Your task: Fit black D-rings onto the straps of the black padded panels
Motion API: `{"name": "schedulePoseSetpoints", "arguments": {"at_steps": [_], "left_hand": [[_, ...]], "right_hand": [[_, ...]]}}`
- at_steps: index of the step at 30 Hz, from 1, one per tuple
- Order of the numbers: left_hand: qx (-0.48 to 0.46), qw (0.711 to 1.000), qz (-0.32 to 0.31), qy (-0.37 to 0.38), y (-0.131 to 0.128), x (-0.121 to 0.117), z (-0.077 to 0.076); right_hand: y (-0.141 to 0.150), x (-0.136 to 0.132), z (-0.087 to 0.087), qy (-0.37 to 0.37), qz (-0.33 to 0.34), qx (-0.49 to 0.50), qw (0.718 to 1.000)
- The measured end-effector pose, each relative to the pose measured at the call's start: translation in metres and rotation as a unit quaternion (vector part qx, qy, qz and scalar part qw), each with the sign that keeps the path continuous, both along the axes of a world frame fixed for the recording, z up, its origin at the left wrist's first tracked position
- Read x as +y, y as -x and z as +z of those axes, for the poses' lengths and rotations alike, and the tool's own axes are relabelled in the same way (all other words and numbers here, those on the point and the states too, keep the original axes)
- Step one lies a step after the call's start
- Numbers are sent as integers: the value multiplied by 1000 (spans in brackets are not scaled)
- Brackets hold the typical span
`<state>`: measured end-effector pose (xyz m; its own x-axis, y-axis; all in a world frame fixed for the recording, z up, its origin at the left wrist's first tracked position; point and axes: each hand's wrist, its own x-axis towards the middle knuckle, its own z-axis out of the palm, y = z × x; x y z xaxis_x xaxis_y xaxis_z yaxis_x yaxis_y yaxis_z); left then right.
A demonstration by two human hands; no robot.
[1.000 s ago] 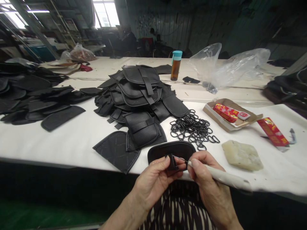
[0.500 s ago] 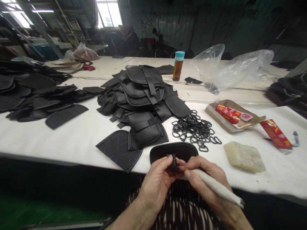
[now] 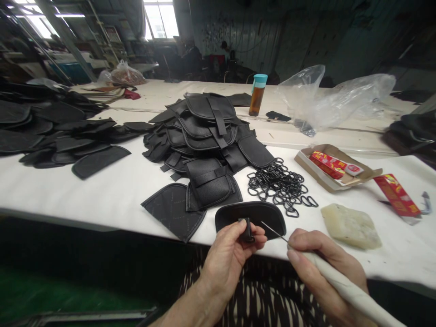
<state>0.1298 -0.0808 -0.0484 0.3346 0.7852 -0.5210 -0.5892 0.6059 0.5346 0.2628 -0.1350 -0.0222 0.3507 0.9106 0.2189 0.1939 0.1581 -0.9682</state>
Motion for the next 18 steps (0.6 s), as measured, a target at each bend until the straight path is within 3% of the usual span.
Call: {"name": "schedulePoseSetpoints", "arguments": {"at_steps": [9,15,18], "left_hand": [[3,999,31,24,-3,-3,-2],[-19,998,31,44,-3,-1,-1],[-31,998,36,48,0,0,1]], "right_hand": [[5,-7,1,-1,-41,0,999],[-9,-6,2,-14,38,1,999],[-13,-14,-3,1,13,-12,1000]]}}
